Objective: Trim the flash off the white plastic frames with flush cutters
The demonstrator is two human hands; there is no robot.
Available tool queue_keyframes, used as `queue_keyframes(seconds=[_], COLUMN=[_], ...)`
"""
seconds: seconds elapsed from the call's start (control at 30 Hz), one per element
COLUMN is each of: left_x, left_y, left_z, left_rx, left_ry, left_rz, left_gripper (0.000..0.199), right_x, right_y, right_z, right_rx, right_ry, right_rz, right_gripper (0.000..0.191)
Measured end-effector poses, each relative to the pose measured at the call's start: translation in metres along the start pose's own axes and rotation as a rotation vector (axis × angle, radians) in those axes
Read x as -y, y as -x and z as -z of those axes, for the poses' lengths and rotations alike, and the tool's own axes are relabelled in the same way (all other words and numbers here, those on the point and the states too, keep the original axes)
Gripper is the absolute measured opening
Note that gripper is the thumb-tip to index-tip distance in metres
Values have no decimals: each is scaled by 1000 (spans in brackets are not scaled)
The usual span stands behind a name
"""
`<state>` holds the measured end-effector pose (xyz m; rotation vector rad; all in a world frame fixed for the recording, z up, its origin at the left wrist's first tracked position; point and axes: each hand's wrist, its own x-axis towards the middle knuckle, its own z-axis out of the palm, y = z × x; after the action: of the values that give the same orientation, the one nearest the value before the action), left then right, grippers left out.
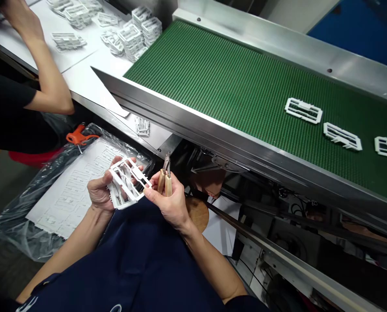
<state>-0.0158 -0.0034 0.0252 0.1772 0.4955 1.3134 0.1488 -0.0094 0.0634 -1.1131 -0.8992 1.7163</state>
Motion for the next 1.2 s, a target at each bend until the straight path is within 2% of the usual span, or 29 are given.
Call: queue_keyframes(seconds=[0.43, 0.87, 1.2], left_x=[-4, -3, -9], left_y=[10, 9, 7], left_z=[14, 27, 21], left_rx=[-130, -156, -200], left_ry=[26, 92, 26], left_rz=[-66, -60, -76], left_gripper=[31, 35, 35], right_x=[-3, -3, -4], right_y=[-9, -16, -20], right_z=[-10, -18, -15], right_rx=[49, 56, 66], right_ry=[-25, 18, -7], right_rz=[-36, -83, -69], right_gripper=[26, 28, 24])
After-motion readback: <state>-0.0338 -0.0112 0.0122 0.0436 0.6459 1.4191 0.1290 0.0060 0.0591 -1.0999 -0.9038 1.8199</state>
